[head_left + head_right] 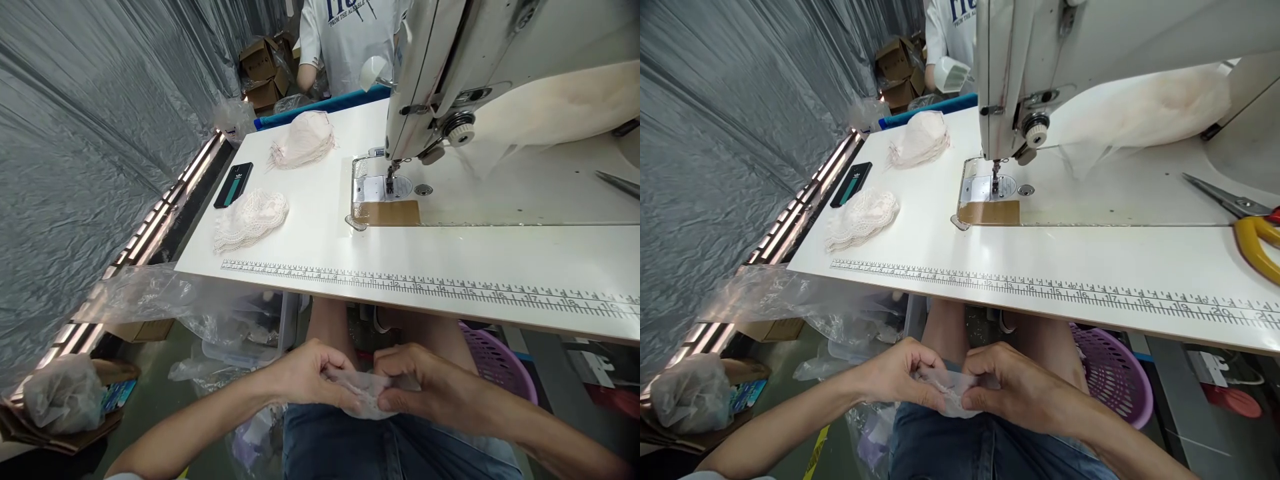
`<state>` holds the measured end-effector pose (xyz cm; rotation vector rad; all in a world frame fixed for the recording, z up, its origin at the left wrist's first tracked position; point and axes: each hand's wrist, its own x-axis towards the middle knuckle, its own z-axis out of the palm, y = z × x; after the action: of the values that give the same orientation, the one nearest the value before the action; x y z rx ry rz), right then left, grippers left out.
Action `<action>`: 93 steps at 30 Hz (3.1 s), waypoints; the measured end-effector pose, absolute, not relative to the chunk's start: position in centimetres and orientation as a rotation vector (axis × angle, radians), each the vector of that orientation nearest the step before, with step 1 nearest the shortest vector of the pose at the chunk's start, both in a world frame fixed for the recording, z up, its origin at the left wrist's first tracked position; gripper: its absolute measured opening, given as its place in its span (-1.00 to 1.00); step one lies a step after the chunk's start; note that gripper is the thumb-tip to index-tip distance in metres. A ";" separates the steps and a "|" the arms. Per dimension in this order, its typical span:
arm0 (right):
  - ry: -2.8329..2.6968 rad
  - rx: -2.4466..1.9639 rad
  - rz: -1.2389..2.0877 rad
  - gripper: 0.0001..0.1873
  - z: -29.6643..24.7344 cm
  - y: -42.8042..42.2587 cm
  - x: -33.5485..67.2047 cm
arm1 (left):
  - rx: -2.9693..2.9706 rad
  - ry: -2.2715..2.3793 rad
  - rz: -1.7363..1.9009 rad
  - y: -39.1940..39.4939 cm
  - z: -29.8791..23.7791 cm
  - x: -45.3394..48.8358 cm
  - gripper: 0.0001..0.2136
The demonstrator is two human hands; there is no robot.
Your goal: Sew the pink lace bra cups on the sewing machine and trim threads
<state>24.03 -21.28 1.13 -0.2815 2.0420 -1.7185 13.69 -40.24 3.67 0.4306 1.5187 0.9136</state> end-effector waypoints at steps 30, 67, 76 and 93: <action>1.798 -0.197 -1.843 -0.80 0.6 -19.3 25.4 | 0.272 1.467 0.978 -41.2 2.8 13.6 -0.73; 1.454 -0.053 -2.210 -0.68 -0.9 -20.3 27.6 | 0.316 1.457 1.077 -45.0 2.5 12.6 -0.54; 1.578 -0.053 -2.175 -0.44 -1.4 -20.1 27.7 | 0.427 1.433 1.028 -45.0 2.3 12.3 -0.63; 3.488 -0.049 -1.047 -0.62 -4.7 -29.4 26.2 | -0.329 1.476 1.540 -37.7 -0.9 15.4 -0.62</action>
<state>26.19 -29.38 -4.68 -0.0485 3.4882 -1.0470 15.42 -37.71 -0.93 -0.3287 1.4760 1.5398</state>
